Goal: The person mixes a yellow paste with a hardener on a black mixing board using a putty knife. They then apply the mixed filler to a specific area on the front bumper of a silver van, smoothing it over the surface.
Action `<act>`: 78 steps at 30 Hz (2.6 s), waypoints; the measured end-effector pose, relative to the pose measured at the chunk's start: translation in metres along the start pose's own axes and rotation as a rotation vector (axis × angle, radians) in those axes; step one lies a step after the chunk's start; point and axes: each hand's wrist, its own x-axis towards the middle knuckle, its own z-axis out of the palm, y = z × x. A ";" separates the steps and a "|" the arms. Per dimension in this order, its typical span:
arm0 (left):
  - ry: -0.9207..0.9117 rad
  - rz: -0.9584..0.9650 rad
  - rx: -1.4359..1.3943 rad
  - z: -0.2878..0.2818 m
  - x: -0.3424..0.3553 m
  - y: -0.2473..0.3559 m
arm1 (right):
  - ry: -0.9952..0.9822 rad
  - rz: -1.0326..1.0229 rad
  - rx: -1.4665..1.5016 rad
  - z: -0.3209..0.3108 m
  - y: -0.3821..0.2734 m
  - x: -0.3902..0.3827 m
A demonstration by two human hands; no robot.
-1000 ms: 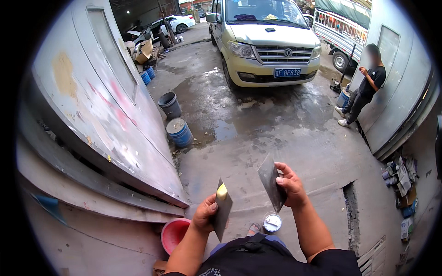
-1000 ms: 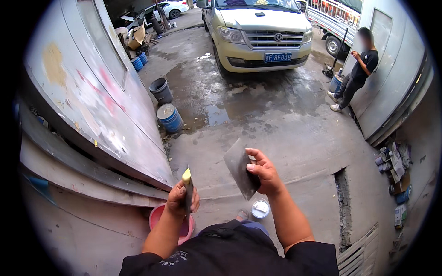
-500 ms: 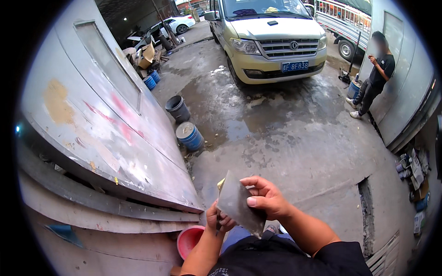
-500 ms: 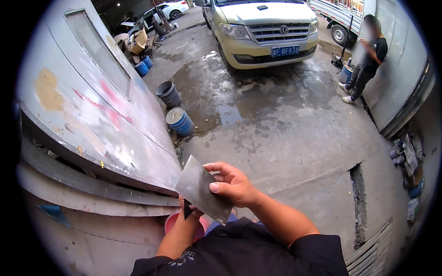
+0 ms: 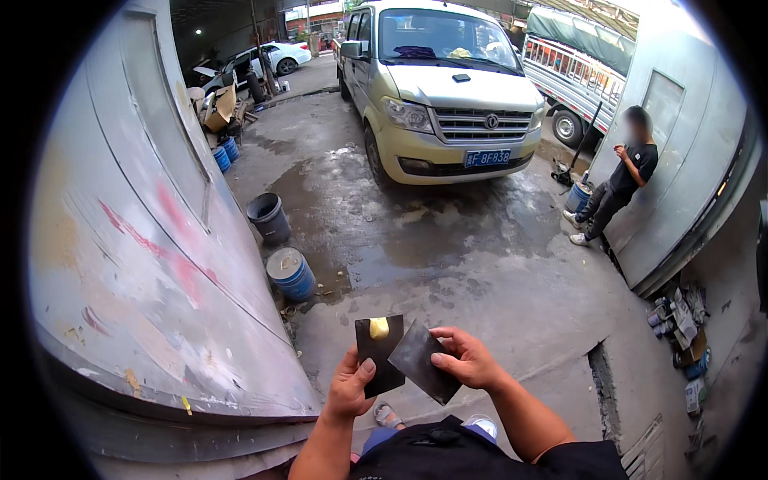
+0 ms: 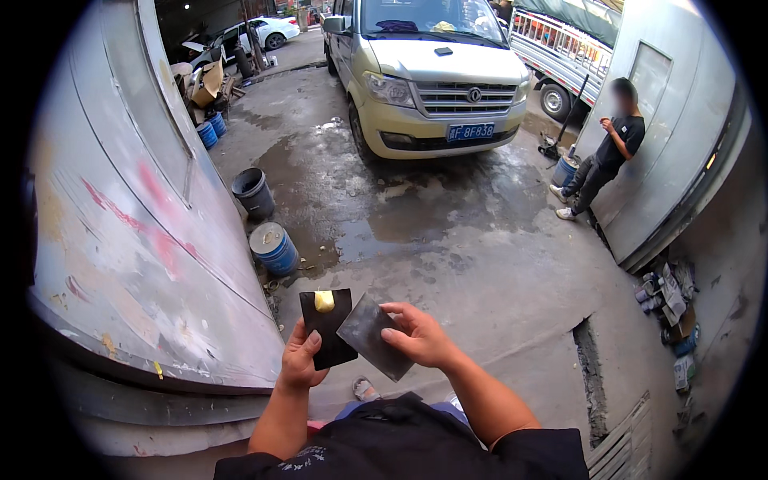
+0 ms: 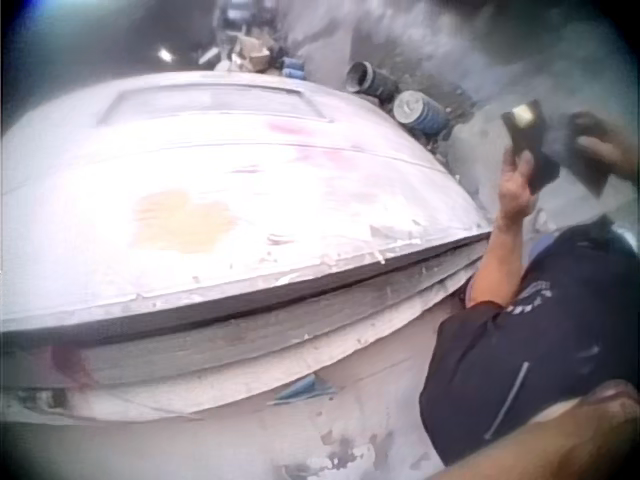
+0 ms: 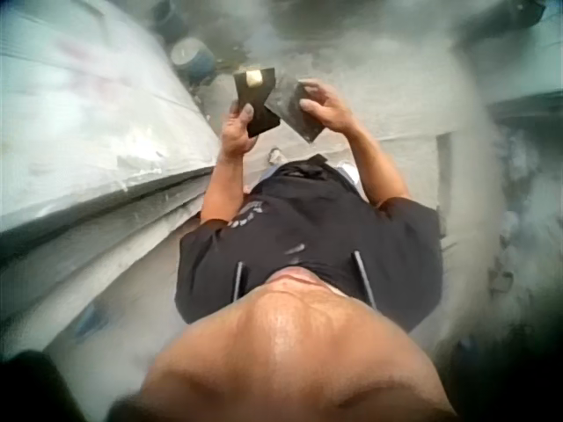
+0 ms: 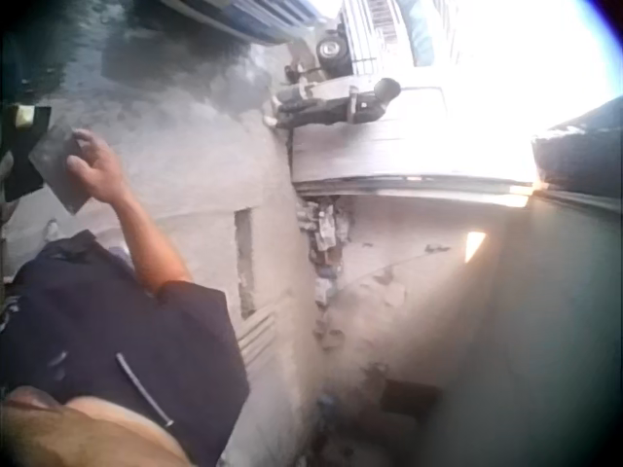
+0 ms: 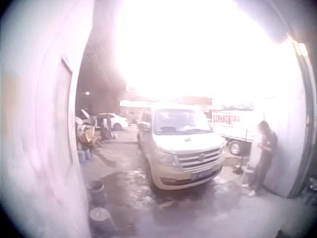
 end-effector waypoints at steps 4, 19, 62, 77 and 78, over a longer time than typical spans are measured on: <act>-0.141 -0.093 0.268 -0.029 0.019 0.020 | -0.032 -0.001 -0.072 0.004 -0.010 0.035; -0.278 -0.484 -0.371 -0.047 0.078 0.041 | -0.391 -0.525 -0.384 -0.005 -0.090 0.085; -0.122 -0.139 -0.135 0.032 0.218 -0.006 | -0.039 -0.300 0.175 -0.174 -0.094 0.120; -0.179 -0.408 -0.120 -0.014 0.216 0.021 | -0.346 -0.641 -0.071 -0.132 -0.138 0.166; -0.264 -0.439 -0.262 -0.020 0.213 0.020 | -0.423 -0.619 -0.325 -0.125 -0.149 0.165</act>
